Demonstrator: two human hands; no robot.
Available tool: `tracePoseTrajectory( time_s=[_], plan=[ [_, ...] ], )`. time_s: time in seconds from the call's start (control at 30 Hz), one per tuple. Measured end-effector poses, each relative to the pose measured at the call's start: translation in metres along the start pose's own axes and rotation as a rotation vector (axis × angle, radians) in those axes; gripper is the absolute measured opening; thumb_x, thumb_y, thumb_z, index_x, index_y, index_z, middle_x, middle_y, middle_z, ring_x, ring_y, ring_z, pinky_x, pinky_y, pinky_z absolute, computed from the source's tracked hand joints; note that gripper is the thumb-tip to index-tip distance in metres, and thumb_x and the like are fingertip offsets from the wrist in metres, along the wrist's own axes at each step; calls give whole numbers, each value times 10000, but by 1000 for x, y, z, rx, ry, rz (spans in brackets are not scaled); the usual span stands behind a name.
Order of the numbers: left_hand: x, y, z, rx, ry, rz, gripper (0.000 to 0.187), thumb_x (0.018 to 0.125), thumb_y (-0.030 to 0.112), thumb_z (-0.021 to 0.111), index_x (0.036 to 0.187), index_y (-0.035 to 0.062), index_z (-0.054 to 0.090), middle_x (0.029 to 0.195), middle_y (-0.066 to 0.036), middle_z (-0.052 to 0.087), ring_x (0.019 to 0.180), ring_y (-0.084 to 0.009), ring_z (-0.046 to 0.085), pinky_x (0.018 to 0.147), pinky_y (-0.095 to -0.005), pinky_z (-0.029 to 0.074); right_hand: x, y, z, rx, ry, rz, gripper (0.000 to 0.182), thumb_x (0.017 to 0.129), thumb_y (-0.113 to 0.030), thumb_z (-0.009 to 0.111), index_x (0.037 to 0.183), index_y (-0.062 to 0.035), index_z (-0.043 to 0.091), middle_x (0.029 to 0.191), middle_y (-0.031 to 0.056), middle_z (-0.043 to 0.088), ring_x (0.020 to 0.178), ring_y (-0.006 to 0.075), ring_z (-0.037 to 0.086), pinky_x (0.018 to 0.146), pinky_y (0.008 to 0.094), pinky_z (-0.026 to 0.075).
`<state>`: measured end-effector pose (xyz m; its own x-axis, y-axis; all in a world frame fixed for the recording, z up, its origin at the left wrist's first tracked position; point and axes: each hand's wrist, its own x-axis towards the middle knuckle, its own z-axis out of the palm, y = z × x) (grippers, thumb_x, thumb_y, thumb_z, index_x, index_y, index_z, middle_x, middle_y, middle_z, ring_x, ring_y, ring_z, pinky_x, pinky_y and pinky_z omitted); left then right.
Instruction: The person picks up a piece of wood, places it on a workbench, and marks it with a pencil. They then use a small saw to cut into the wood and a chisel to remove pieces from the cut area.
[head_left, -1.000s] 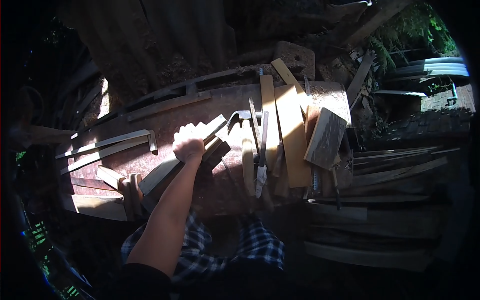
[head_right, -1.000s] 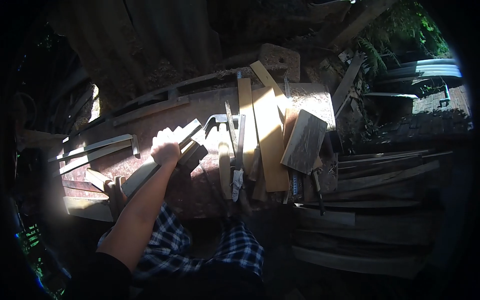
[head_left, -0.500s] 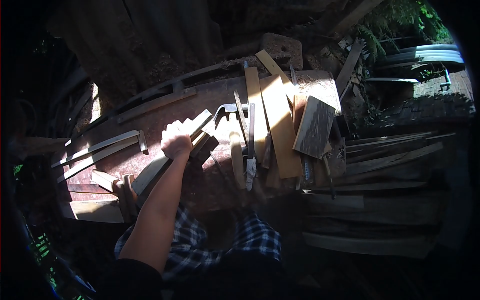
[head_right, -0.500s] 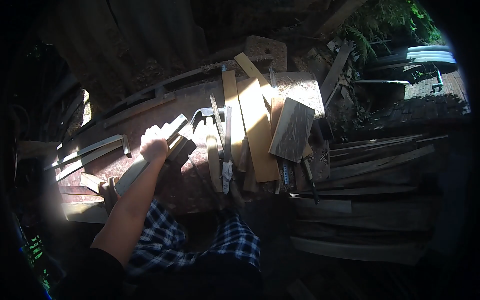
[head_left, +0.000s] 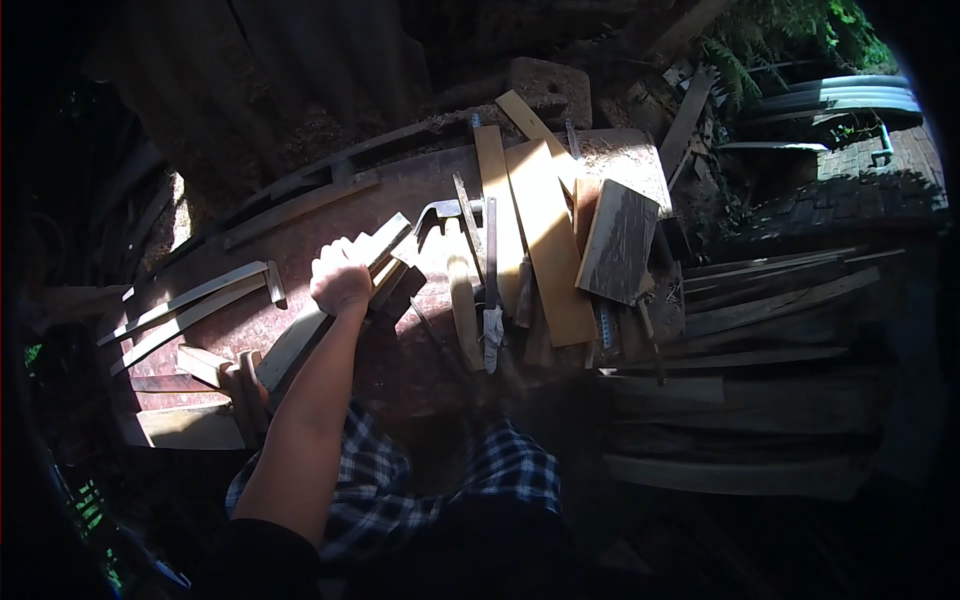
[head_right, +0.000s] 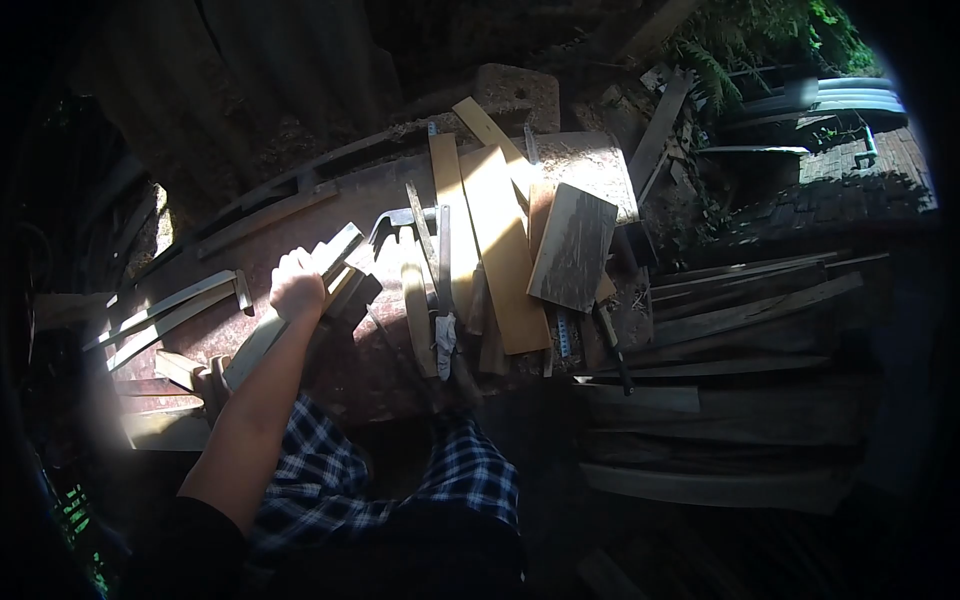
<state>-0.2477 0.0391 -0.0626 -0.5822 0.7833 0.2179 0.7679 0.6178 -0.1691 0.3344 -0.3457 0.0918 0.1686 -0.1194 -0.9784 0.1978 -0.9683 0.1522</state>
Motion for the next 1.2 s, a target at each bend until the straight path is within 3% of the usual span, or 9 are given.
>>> tracePoseTrajectory(
  time_s=[0.1, 0.17, 0.4, 0.47, 0.6, 0.8, 0.87, 1.2],
  plan=[
    [1, 3, -10, -42, 6, -21, 179, 913, 315, 474, 896, 166, 571, 877, -32, 581, 806, -231, 616, 594, -386, 527, -3, 4, -3, -4, -7, 5, 327, 961, -292, 470, 1086, -27, 613, 999, 176, 628, 930, 279, 626, 848, 390, 494],
    [1, 2, -13, -46, 183, 31, 175, 911, 258, 507, 791, 151, 577, 783, -22, 586, 707, -233, 617, 523, -387, 509, -6, 8, -7, -10, -10, 7, 330, 961, -295, 468, 1085, -27, 614, 996, 176, 630, 928, 277, 629, 846, 389, 497],
    [3, 5, -14, -131, 124, -62, 199, 921, 286, 496, 807, 148, 583, 800, -26, 599, 729, -246, 619, 540, -405, 512, -10, 13, -32, -35, -42, -26, 342, 961, -305, 464, 1082, -25, 619, 986, 175, 638, 918, 267, 638, 836, 387, 504],
    [3, 4, -15, -95, -14, -80, 230, 924, 324, 443, 873, 171, 607, 874, -29, 609, 811, -249, 618, 621, -398, 524, -16, 12, -39, -47, -44, -18, 345, 961, -308, 463, 1081, -25, 620, 983, 174, 640, 916, 264, 641, 833, 386, 506],
    [4, 2, -8, -123, 55, -81, 208, 926, 315, 486, 850, 154, 593, 813, -38, 603, 755, -254, 620, 568, -414, 516, -18, 7, -48, -82, -57, 4, 352, 961, -313, 460, 1080, -24, 623, 977, 174, 644, 910, 258, 647, 827, 385, 511],
    [6, 6, -22, -179, -3, -139, 222, 923, 323, 472, 856, 152, 595, 852, -30, 600, 795, -248, 618, 590, -404, 522, -12, -3, -55, -129, -66, 6, 363, 961, -322, 457, 1077, -23, 627, 968, 173, 650, 902, 250, 655, 819, 384, 517],
    [5, 5, -19, -150, 27, -106, 299, 900, 417, 527, 772, 164, 623, 815, -18, 609, 777, -241, 616, 604, -393, 518, -12, -9, -60, -143, -70, 5, 366, 961, -325, 456, 1076, -23, 628, 965, 173, 653, 900, 247, 657, 816, 383, 519],
    [5, 6, -24, -197, 64, -151, 246, 886, 371, 534, 764, 170, 607, 794, -18, 600, 756, -240, 607, 600, -384, 504, -20, -21, -75, -185, -74, 25, 384, 961, -339, 449, 1071, -21, 635, 950, 172, 663, 886, 233, 671, 801, 380, 530]
  ],
)
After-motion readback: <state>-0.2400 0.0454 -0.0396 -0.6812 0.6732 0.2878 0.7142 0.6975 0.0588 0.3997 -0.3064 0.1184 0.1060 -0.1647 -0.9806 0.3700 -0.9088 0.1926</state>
